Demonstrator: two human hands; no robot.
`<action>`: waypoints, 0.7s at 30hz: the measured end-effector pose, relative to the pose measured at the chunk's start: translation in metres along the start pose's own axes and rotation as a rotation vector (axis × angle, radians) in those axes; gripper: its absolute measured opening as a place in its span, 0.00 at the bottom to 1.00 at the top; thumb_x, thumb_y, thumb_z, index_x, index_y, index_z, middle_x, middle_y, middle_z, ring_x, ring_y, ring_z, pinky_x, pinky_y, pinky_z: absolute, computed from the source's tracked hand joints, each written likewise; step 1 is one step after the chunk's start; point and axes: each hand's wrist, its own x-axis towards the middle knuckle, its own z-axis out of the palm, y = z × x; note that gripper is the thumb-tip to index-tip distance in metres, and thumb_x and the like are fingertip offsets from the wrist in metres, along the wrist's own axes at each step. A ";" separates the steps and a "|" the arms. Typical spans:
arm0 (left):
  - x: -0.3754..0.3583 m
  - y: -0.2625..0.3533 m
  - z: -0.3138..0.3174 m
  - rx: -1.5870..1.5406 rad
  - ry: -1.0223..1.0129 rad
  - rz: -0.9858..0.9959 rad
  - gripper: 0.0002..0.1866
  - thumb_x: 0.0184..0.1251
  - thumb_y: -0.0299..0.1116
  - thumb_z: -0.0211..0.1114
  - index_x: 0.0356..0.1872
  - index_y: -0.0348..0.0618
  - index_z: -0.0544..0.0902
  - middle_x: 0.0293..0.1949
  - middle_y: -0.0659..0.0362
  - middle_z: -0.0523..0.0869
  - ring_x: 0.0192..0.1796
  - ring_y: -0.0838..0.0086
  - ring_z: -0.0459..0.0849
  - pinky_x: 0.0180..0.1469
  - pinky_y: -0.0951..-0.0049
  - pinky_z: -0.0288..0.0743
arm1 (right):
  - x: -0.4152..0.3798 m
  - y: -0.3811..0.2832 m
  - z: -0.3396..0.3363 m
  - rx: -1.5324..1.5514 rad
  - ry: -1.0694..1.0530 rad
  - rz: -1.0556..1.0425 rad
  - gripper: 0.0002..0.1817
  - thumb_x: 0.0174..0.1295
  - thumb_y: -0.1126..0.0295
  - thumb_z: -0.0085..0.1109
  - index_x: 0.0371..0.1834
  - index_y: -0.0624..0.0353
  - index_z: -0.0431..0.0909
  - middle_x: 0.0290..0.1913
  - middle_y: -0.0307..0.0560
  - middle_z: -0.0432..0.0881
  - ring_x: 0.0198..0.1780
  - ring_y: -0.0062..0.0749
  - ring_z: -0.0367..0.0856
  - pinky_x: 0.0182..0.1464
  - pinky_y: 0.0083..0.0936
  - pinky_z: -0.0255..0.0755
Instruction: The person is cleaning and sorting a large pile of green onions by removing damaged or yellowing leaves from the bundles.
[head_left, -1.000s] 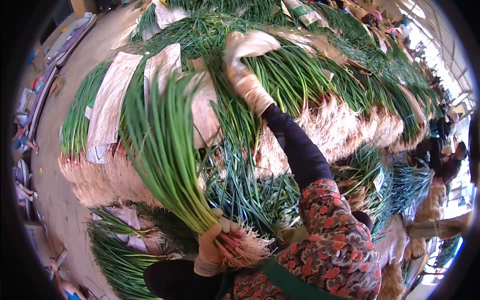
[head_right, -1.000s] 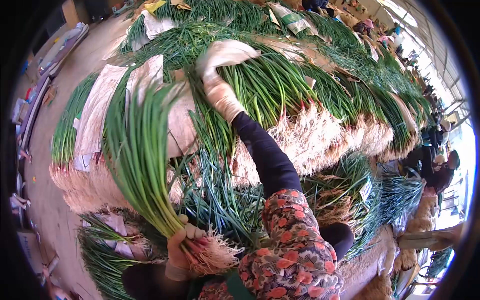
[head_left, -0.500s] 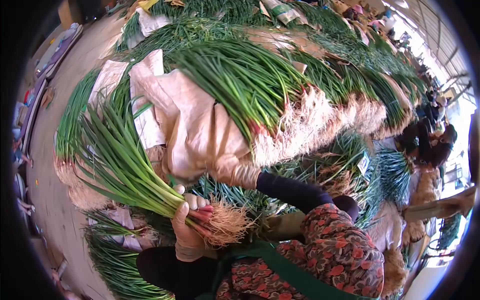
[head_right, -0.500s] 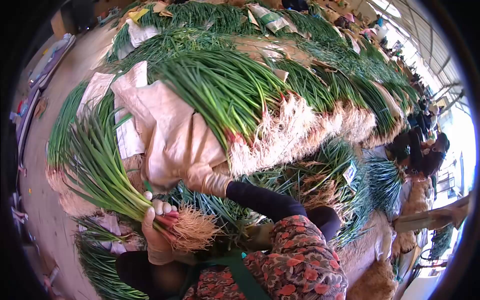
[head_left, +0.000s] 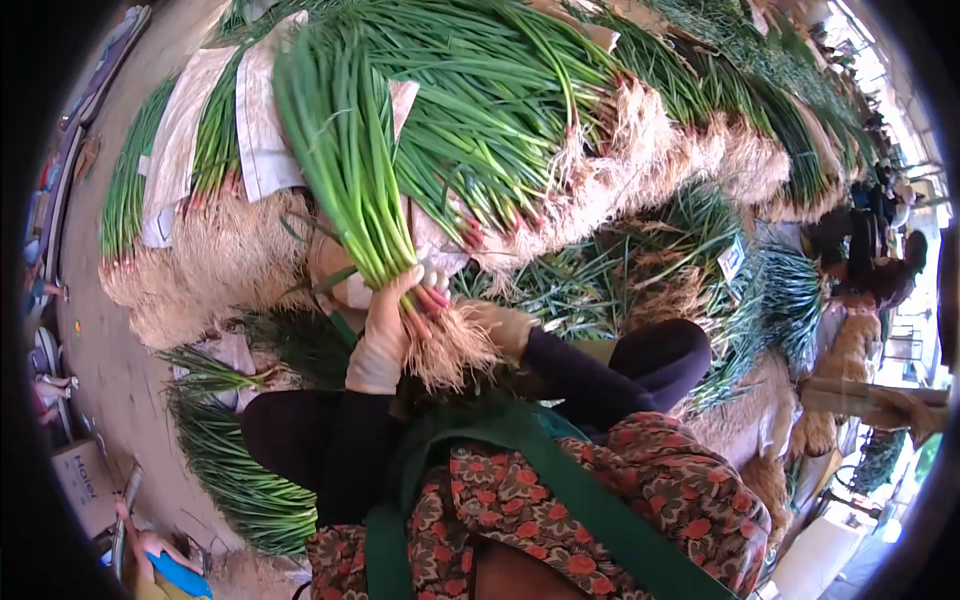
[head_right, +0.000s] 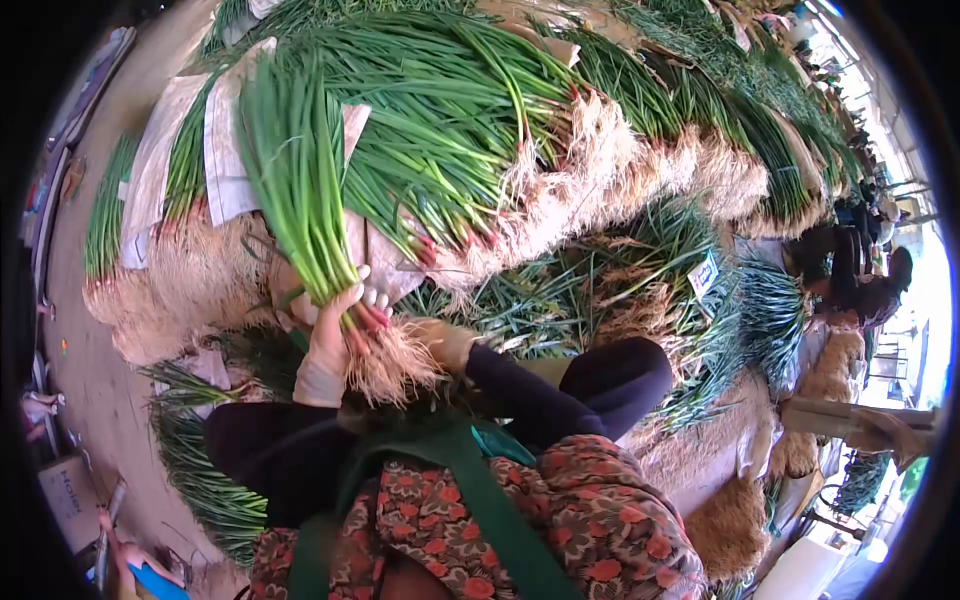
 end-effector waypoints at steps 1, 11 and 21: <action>0.008 -0.003 -0.014 0.048 -0.034 -0.013 0.27 0.58 0.32 0.62 0.59 0.36 0.66 0.31 0.58 0.74 0.35 0.70 0.76 0.46 0.64 0.74 | 0.014 -0.033 -0.040 0.505 -0.208 0.578 0.16 0.62 0.71 0.51 0.54 0.60 0.73 0.52 0.47 0.76 0.53 0.30 0.73 0.59 0.24 0.65; 0.003 -0.004 -0.047 0.010 0.115 -0.060 0.16 0.59 0.38 0.64 0.43 0.40 0.74 0.28 0.59 0.76 0.34 0.67 0.79 0.35 0.67 0.76 | 0.032 0.046 -0.034 -0.228 0.550 0.706 0.18 0.56 0.59 0.59 0.47 0.55 0.76 0.41 0.55 0.81 0.43 0.46 0.80 0.46 0.37 0.72; -0.024 0.001 -0.052 -0.205 -0.045 -0.054 0.27 0.64 0.40 0.60 0.59 0.34 0.66 0.54 0.49 0.76 0.59 0.54 0.73 0.55 0.56 0.72 | 0.012 0.040 -0.037 1.098 0.680 0.708 0.17 0.64 0.60 0.54 0.48 0.60 0.76 0.34 0.44 0.82 0.35 0.24 0.77 0.38 0.18 0.73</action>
